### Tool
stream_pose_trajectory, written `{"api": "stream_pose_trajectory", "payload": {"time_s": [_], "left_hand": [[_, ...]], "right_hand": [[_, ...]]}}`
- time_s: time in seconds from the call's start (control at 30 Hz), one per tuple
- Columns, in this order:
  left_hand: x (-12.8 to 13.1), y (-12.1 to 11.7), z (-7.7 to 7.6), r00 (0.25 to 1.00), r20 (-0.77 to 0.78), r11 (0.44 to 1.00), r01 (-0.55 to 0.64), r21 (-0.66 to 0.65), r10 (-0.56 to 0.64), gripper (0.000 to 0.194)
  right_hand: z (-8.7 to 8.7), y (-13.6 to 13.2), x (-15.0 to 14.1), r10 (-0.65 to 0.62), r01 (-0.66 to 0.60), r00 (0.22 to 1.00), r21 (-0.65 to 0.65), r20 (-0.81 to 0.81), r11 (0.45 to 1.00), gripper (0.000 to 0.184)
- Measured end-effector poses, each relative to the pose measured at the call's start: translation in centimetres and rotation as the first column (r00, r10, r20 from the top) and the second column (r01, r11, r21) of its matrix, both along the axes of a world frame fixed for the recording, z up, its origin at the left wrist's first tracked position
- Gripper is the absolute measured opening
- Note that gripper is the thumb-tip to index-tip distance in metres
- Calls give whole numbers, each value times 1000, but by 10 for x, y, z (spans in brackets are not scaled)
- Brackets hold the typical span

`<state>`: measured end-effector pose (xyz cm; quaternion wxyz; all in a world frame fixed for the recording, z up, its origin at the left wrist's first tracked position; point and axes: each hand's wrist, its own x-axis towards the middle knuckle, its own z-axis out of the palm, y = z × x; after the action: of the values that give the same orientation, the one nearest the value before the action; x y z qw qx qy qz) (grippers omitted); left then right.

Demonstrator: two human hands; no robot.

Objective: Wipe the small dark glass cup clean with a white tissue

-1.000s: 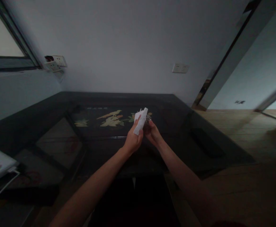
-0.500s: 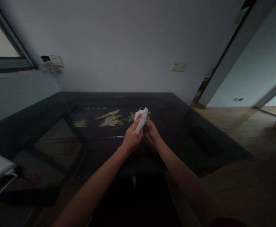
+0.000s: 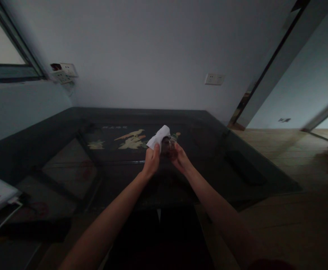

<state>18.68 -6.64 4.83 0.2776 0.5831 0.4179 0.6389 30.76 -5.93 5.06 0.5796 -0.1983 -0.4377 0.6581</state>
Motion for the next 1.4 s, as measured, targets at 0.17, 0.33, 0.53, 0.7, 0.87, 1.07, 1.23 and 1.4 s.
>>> {"api": "stream_pose_trajectory", "payload": {"time_s": [0.17,0.33,0.53,0.7,0.87,1.07,1.23,1.4], "left_hand": [[3,-1,-1,996,85,995,18,-100,-10,54],[9,-11,-1,997,4,996,81,-36,-81,54],[5,-5,-3,999,-35,999,42,33,-40,56],[5,-4,-4,1000,-7,1000,14,16,-14,57],[14,-14,-9,977,-203,992,89,88,-70,51],[19,-19,-16,924,-372,983,138,124,-83,46],[23,-22,-14,855,-516,940,212,268,-46,54],[26,-21,-8,783,-618,898,218,382,73,61]], "right_hand": [[1,5,3,-16,9,996,-78,-85,997,41],[5,6,6,-35,19,989,-110,-144,994,40],[5,3,5,50,-59,996,-128,-72,990,47],[6,2,4,25,-29,999,-92,-45,995,48],[4,11,10,-122,107,983,-112,-137,988,43],[0,17,11,-152,136,975,-104,-161,985,45],[-3,16,10,-185,167,978,-163,-101,972,45],[-5,13,4,-212,199,975,-155,-73,968,39]]}}
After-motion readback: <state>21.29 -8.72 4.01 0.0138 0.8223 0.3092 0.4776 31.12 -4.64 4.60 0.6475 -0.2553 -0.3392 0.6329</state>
